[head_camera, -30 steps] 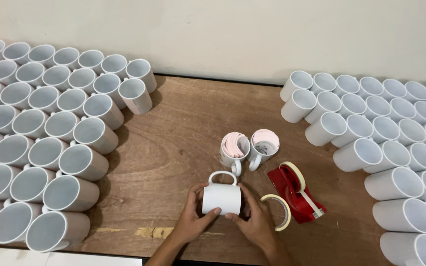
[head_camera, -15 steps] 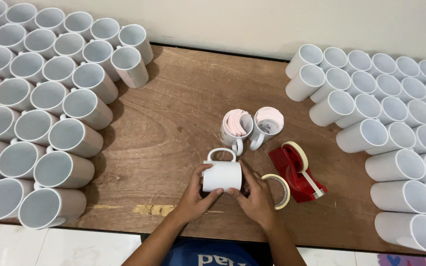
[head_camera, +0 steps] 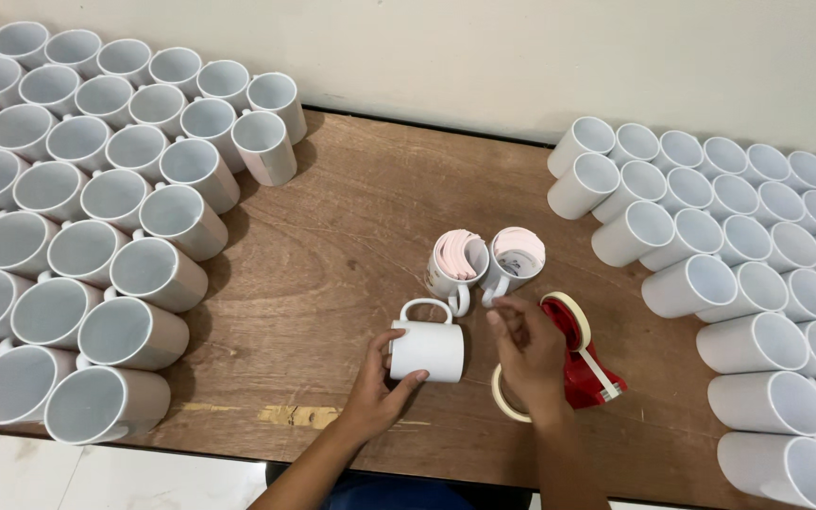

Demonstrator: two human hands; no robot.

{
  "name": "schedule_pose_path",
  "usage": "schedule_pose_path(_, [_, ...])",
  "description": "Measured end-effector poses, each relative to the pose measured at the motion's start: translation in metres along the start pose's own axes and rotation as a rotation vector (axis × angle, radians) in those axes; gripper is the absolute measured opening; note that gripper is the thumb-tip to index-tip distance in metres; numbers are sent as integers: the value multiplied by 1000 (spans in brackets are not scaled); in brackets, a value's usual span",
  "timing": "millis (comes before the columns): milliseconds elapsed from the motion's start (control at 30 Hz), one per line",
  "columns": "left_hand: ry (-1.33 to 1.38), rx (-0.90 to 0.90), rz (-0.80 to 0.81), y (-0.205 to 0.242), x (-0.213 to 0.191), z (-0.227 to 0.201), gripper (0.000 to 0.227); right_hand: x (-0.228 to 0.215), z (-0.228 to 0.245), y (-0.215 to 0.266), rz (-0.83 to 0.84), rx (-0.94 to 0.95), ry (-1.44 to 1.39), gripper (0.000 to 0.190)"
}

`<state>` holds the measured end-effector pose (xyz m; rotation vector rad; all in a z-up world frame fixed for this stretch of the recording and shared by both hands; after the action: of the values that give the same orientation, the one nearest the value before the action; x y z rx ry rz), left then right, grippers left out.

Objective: The person wraps a white mug with a paper sleeve, secures it with tape, and places it among other mugs. The process is repeated for multiple mugs, with the person handling paper sleeves and tape throughout.

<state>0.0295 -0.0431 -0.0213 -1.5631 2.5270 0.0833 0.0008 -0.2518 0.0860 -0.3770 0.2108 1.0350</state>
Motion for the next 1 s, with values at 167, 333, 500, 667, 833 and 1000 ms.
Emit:
schedule_pose_path(167, [26, 2, 2, -1, 0, -2, 60, 7, 24, -36, 85, -155, 46, 27])
schedule_pose_path(333, [3, 32, -17, 0, -1, -2, 59, 13, 30, -47, 98, -246, 91, 27])
schedule_pose_path(500, [17, 52, 1, -2, -1, -6, 57, 19, 28, -51, 119, -385, 161, 31])
schedule_pose_path(667, [14, 15, 12, -2, -1, -5, 58, 25, 32, -57, 174, -330, 172, 31])
schedule_pose_path(833, [18, 11, 10, -2, -1, -3, 59, 29, 26, -63, 202, -319, 206, 32])
schedule_pose_path(1000, [-9, 147, -24, -2, -1, -7, 58, 19, 12, -77, 117, -412, 289, 34])
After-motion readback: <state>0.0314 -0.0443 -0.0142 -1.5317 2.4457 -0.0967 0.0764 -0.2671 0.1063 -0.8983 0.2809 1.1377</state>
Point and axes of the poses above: each hand's wrist, its own y-axis away from the middle knuckle, its own x-axis out of the palm, z = x × y, the point moved 7 cm from there along -y, towards the middle knuckle, and after that the axes turned 13 degrees about -y, right-handed, at the moved point
